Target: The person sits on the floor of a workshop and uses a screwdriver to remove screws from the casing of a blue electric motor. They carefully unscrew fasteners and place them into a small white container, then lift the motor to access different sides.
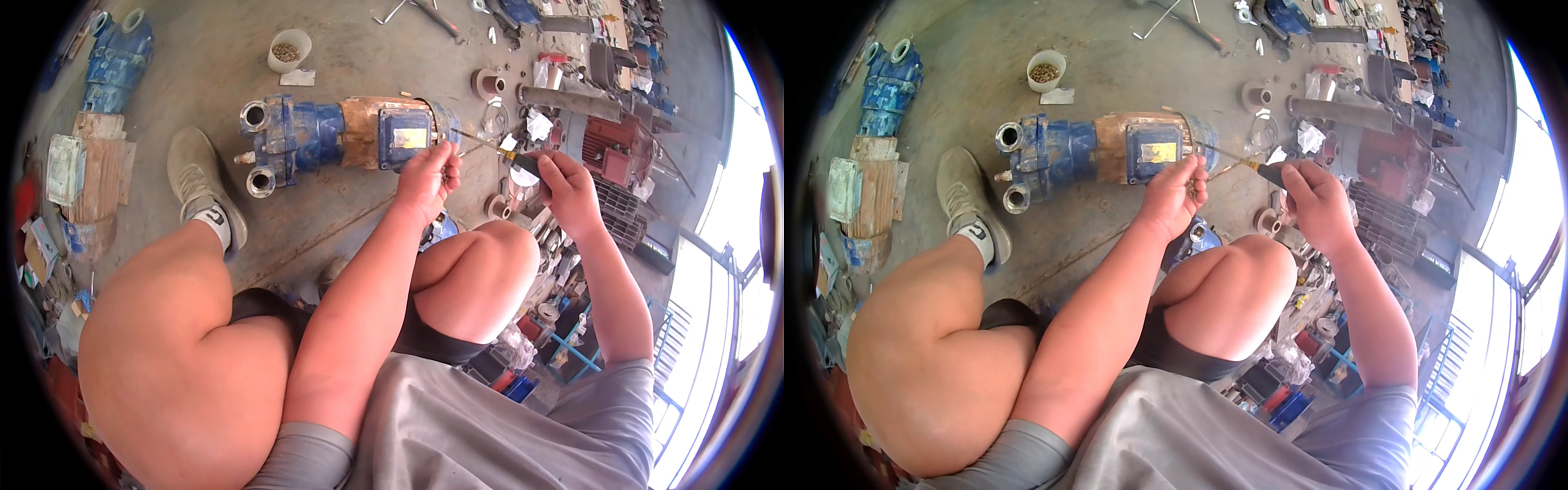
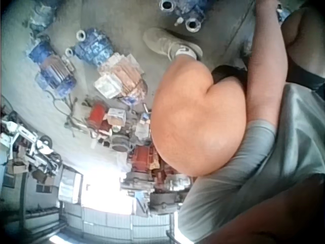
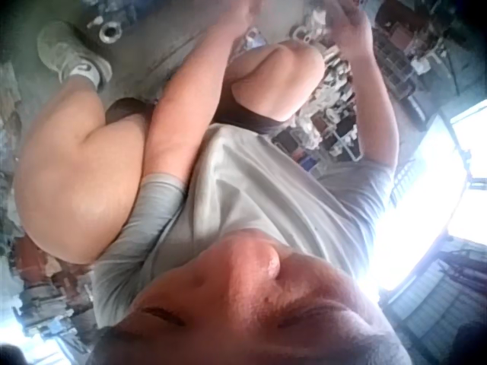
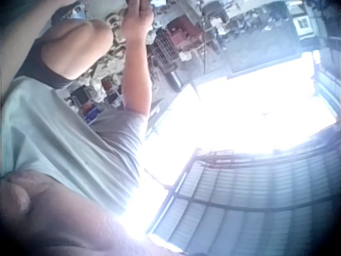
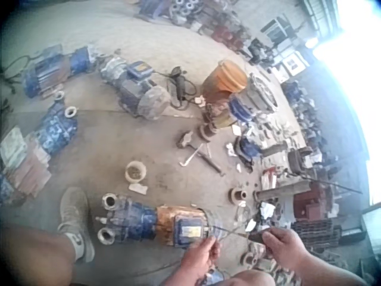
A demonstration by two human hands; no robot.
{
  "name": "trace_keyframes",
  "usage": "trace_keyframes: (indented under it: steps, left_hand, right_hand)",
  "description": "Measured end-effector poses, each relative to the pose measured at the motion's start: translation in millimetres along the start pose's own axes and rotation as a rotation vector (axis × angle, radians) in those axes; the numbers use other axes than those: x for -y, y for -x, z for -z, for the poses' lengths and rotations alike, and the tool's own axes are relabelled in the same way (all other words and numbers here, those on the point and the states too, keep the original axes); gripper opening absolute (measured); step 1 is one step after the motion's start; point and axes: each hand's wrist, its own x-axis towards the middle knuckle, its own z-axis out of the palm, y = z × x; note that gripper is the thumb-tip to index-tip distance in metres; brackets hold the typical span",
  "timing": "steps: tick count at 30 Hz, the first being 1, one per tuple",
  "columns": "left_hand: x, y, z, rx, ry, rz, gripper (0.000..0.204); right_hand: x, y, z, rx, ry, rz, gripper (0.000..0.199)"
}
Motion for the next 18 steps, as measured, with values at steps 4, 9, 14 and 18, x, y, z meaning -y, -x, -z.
trace_keyframes:
  steps: [4, 9, 14, 18]
  left_hand:
    - [-4.7, -4.6, -0.1, 0.1, 0.373, 0.005, 0.02]
    - [-4.6, -7.1, 1.4, 0.223, 0.45, -0.024, 0.019]
    - [-8.3, -10.9, 4.7, 0.17, 0.417, -0.031, 0.021]
    - [-8.8, -11.9, 6.5, 0.156, 0.396, -0.041, 0.022]
  right_hand:
    - [2.0, 8.8, -4.0, 0.018, 0.038, 0.01, 0.033]
    - [4.4, 10.2, -8.7, 0.011, 0.06, 0.032, 0.032]
    - [6.1, 12.2, -6.9, 0.044, 0.068, 0.012, 0.032]
    - [3.8, 12.1, -9.9, 0.036, 0.099, 0.017, 0.031]
